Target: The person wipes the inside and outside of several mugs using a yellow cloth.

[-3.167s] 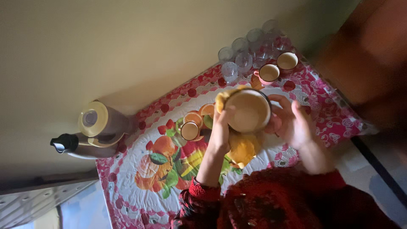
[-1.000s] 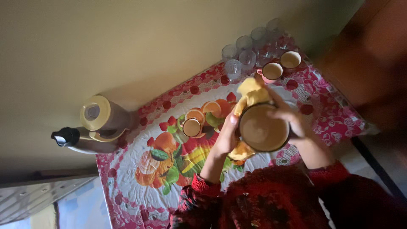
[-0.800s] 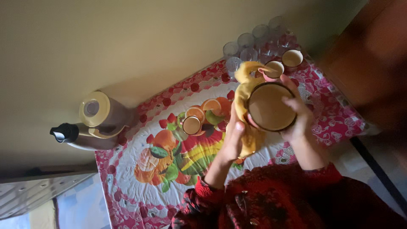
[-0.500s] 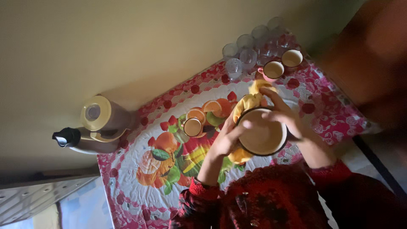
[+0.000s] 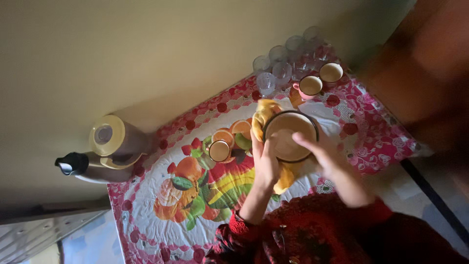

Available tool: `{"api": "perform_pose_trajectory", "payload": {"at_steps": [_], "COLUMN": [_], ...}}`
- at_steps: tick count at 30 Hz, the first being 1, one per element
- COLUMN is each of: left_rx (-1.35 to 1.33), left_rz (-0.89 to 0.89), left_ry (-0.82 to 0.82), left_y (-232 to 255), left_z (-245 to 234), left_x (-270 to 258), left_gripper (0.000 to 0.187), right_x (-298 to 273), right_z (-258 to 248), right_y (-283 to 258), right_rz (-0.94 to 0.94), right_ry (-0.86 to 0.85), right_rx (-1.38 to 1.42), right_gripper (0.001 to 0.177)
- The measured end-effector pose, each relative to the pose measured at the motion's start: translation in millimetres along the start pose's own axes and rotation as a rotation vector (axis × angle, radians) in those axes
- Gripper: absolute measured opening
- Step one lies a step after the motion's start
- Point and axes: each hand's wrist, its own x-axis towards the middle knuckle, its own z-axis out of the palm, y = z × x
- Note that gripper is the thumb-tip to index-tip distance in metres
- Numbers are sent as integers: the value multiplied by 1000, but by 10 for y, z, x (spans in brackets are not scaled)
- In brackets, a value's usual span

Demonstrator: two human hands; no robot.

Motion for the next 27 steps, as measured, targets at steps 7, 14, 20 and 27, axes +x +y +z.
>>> {"api": "perform_pose_trajectory", "payload": {"at_steps": [7,14,20,27], "left_rx": [11,72,238,-278], "left_rz": [29,143,65,12], "left_ry": [-140,-159,38,-13], "left_y": [14,-359,-94,401], "left_z": [-130,-545,-387,-91], "left_x": [178,442,531,597], "left_gripper": [62,51,39,43], "right_x": [244,303,186,213], "right_z": [-514,-698,-577,-429], "right_y": [805,1129,1311,835], "right_rz": [171,365,-720,-310], "right_ry": [78,-250,-43,-58], "right_rx": [375,624,-210,69], "right_gripper": [57,52,46,48]}}
